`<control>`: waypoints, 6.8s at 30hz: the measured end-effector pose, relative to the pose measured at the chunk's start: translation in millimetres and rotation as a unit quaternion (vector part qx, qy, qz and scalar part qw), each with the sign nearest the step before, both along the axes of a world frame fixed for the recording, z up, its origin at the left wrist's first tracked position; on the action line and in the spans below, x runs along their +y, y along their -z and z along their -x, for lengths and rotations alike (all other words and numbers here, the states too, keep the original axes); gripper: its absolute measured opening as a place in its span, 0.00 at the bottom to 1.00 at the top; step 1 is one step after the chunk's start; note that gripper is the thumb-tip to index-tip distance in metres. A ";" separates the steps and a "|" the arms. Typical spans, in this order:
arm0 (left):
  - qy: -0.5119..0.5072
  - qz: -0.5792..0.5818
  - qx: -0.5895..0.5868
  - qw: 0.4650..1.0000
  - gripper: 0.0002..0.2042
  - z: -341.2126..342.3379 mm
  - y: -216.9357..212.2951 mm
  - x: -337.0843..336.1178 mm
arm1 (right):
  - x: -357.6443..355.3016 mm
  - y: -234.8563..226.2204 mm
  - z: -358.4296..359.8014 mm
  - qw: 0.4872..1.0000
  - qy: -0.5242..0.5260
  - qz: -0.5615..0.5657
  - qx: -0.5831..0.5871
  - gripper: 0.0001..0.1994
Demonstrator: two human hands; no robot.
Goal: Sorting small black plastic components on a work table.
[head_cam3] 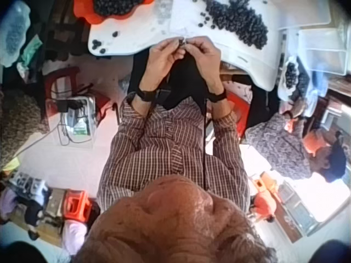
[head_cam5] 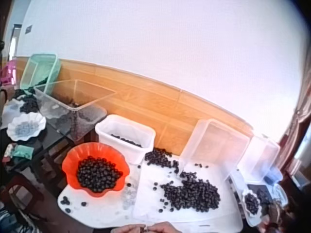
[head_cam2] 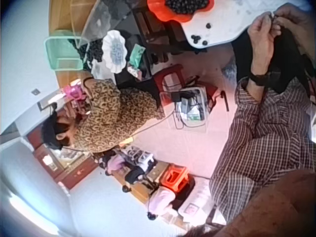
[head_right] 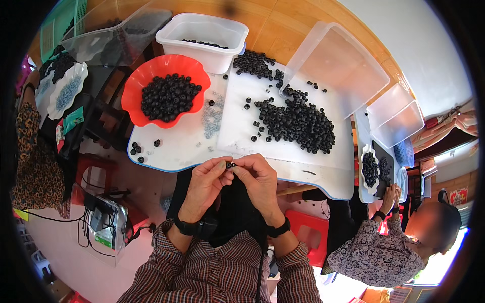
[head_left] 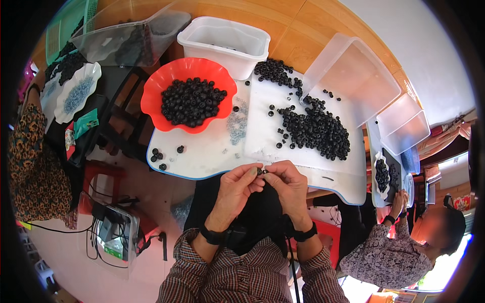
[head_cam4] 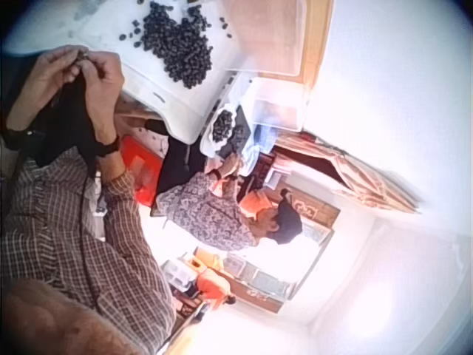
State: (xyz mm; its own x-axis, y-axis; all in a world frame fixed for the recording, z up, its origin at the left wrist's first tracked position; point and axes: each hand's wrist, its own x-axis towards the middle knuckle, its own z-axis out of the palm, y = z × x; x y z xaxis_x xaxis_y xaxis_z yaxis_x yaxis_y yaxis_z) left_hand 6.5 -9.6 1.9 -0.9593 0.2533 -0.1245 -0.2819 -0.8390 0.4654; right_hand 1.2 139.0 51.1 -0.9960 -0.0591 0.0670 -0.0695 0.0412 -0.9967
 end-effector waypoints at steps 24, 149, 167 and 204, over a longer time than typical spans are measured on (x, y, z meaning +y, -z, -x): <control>-0.042 0.094 0.004 0.995 0.12 -4.2 -11.5 3.6 | -0.2 -3.7 2.2 0.995 -0.001 -0.091 0.036 0.07; 0.004 0.441 0.100 0.892 0.11 17.3 -39.4 8.8 | 5.0 11.7 -6.6 0.992 0.045 -0.065 0.093 0.09; -0.151 0.743 0.390 0.523 0.16 71.9 -36.5 55.3 | 42.4 18.5 -13.0 0.981 0.160 -0.075 0.082 0.05; -0.003 -0.004 0.065 0.998 0.11 14.2 -23.6 14.2 | 12.5 -14.4 -14.3 0.993 0.082 0.047 0.075 0.06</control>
